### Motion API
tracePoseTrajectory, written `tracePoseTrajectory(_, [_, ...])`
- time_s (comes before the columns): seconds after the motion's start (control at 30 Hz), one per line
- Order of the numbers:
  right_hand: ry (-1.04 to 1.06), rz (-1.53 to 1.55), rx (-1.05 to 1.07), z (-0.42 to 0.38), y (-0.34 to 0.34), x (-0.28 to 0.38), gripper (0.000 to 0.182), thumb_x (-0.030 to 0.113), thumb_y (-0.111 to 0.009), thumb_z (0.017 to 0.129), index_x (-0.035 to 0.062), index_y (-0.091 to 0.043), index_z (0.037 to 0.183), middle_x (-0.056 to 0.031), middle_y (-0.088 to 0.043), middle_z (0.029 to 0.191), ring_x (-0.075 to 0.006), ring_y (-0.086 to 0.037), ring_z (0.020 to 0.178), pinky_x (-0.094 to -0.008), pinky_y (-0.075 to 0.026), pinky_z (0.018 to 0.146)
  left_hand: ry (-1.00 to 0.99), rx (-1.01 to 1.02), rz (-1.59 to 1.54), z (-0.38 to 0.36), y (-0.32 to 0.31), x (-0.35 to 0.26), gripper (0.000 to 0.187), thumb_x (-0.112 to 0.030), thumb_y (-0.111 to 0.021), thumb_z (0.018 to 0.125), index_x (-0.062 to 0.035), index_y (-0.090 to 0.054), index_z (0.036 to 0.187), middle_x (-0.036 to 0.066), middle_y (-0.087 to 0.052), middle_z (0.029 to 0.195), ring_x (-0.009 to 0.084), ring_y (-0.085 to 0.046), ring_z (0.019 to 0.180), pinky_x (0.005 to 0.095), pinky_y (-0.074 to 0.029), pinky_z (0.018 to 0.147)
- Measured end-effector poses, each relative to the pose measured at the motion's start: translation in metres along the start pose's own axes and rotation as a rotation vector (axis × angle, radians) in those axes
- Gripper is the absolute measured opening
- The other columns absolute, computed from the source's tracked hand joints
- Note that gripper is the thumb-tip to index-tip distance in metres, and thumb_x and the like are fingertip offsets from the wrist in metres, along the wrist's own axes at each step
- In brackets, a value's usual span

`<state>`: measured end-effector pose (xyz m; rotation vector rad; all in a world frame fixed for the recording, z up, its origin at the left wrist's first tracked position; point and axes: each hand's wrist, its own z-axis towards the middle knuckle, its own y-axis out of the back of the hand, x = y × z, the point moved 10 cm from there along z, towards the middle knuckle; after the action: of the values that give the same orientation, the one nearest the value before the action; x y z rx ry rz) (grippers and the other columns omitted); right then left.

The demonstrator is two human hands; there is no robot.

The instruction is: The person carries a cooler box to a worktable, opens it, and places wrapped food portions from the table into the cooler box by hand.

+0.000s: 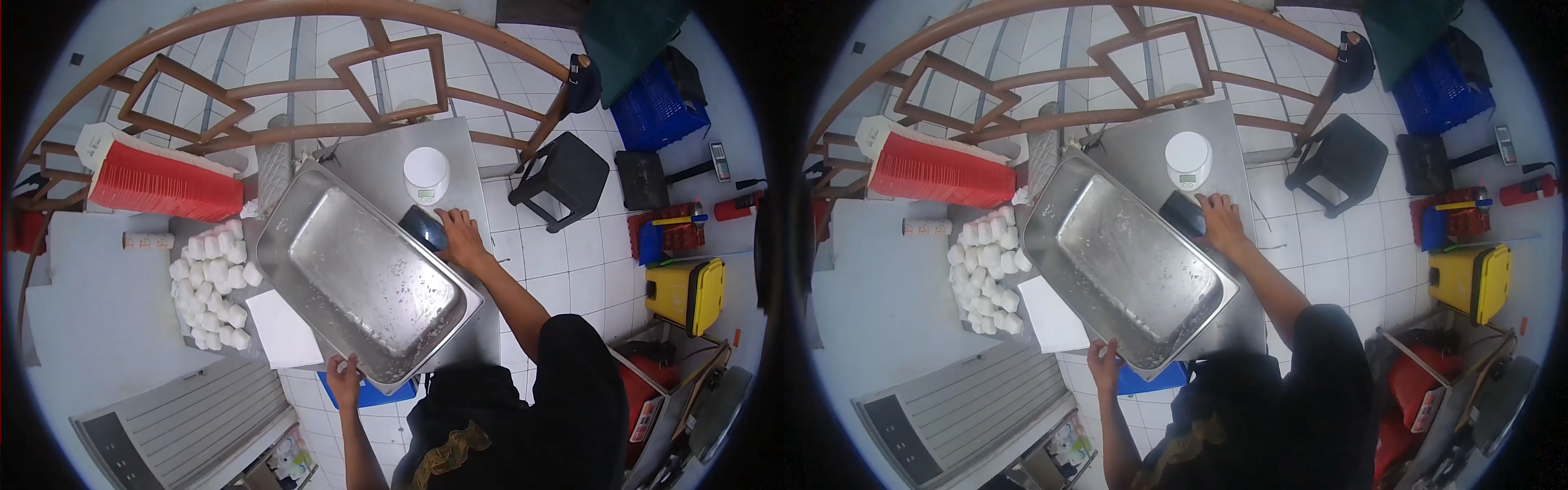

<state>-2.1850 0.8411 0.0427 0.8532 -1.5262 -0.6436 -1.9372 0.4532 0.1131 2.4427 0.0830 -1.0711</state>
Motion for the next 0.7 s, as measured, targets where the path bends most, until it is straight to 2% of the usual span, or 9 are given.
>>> tracePoseTrajectory(0.1, [-0.025,-0.042,0.098,-0.002,0.010,0.016,0.110,0.034,-0.096,0.058,0.0113,-0.038,0.150,-0.0143,-0.050,0.130,-0.0330,-0.046,0.125,-0.0488,-0.042,0.101,-0.195,-0.169,0.045,0.035,0.046,0.052,0.019,-0.018,-0.069,0.096,-0.0037,-0.057,0.099,0.004,-0.062,0.088,0.0127,-0.058,0.086,0.0260,-0.047,0.071])
tracePoseTrajectory(0.2, [-0.023,-0.039,0.033,-0.003,0.005,0.019,0.117,0.029,-0.097,0.055,0.0071,-0.035,0.152,-0.0168,-0.050,0.129,-0.0363,-0.048,0.122,-0.0503,-0.043,0.100,-0.292,-0.232,0.083,0.016,0.060,0.024,0.020,-0.021,-0.068,0.097,-0.0039,-0.058,0.094,0.003,-0.059,0.088,0.0114,-0.052,0.081,0.0275,-0.045,0.075])
tracePoseTrajectory(0.33, [-0.066,0.017,0.013,-0.004,-0.011,0.020,0.118,0.025,-0.095,0.056,0.0030,-0.031,0.152,-0.0187,-0.049,0.128,-0.0374,-0.047,0.120,-0.0504,-0.043,0.099,-0.320,-0.283,0.170,0.011,0.077,0.025,0.023,-0.022,-0.069,0.097,-0.0029,-0.057,0.094,0.000,-0.057,0.086,0.0104,-0.049,0.080,0.0284,-0.044,0.071])
tracePoseTrajectory(0.43, [-0.089,0.011,-0.023,-0.005,-0.010,0.023,0.121,0.023,-0.095,0.055,-0.0001,-0.027,0.153,-0.0206,-0.050,0.126,-0.0380,-0.048,0.118,-0.0497,-0.043,0.100,-0.292,-0.278,0.142,0.010,0.078,0.028,0.023,-0.021,-0.071,0.096,-0.0010,-0.062,0.102,0.002,-0.062,0.088,0.0108,-0.054,0.083,0.0277,-0.046,0.074])
tracePoseTrajectory(0.53, [0.008,-0.065,-0.043,0.000,-0.018,0.031,0.119,0.025,-0.096,0.053,-0.0008,-0.031,0.149,-0.0209,-0.058,0.121,-0.0385,-0.055,0.115,-0.0495,-0.044,0.100,-0.412,-0.286,0.183,0.008,0.076,0.014,0.032,-0.022,-0.074,0.094,-0.0002,-0.065,0.116,0.005,-0.068,0.094,0.0125,-0.062,0.088,0.0285,-0.051,0.076])
tracePoseTrajectory(0.57, [0.027,-0.074,0.030,0.003,-0.022,0.032,0.118,0.027,-0.097,0.052,-0.0014,-0.034,0.148,-0.0210,-0.059,0.121,-0.0385,-0.056,0.113,-0.0501,-0.044,0.100,-0.314,-0.315,0.111,0.005,0.076,0.022,0.037,-0.022,-0.076,0.093,-0.0015,-0.064,0.121,0.008,-0.070,0.097,0.0138,-0.065,0.089,0.0299,-0.054,0.074])
tracePoseTrajectory(0.6, [0.120,-0.110,-0.067,0.002,-0.034,0.022,0.115,0.028,-0.097,0.054,-0.0021,-0.037,0.147,-0.0219,-0.059,0.124,-0.0387,-0.056,0.116,-0.0497,-0.043,0.102,-0.216,-0.354,0.019,-0.002,0.075,0.029,0.042,-0.023,-0.077,0.092,-0.0027,-0.063,0.126,0.010,-0.072,0.100,0.0151,-0.068,0.090,0.0313,-0.056,0.073])
tracePoseTrajectory(0.63, [0.057,-0.104,0.064,0.006,-0.041,0.015,0.114,0.030,-0.096,0.058,-0.0040,-0.036,0.148,-0.0257,-0.054,0.137,-0.0411,-0.051,0.128,-0.0500,-0.038,0.110,-0.205,-0.352,-0.032,-0.006,0.071,0.034,0.046,-0.026,-0.079,0.090,-0.0043,-0.063,0.127,0.011,-0.072,0.099,0.0158,-0.069,0.087,0.0325,-0.057,0.070])
tracePoseTrajectory(0.7, [0.029,-0.092,0.220,0.011,-0.061,-0.007,0.120,0.040,-0.091,0.066,-0.0067,-0.024,0.155,-0.0300,-0.033,0.157,-0.0435,-0.028,0.149,-0.0499,-0.024,0.123,-0.175,-0.430,-0.008,-0.025,0.067,0.046,0.055,-0.032,-0.083,0.086,-0.0094,-0.061,0.131,0.011,-0.072,0.095,0.0173,-0.070,0.079,0.0338,-0.058,0.064])
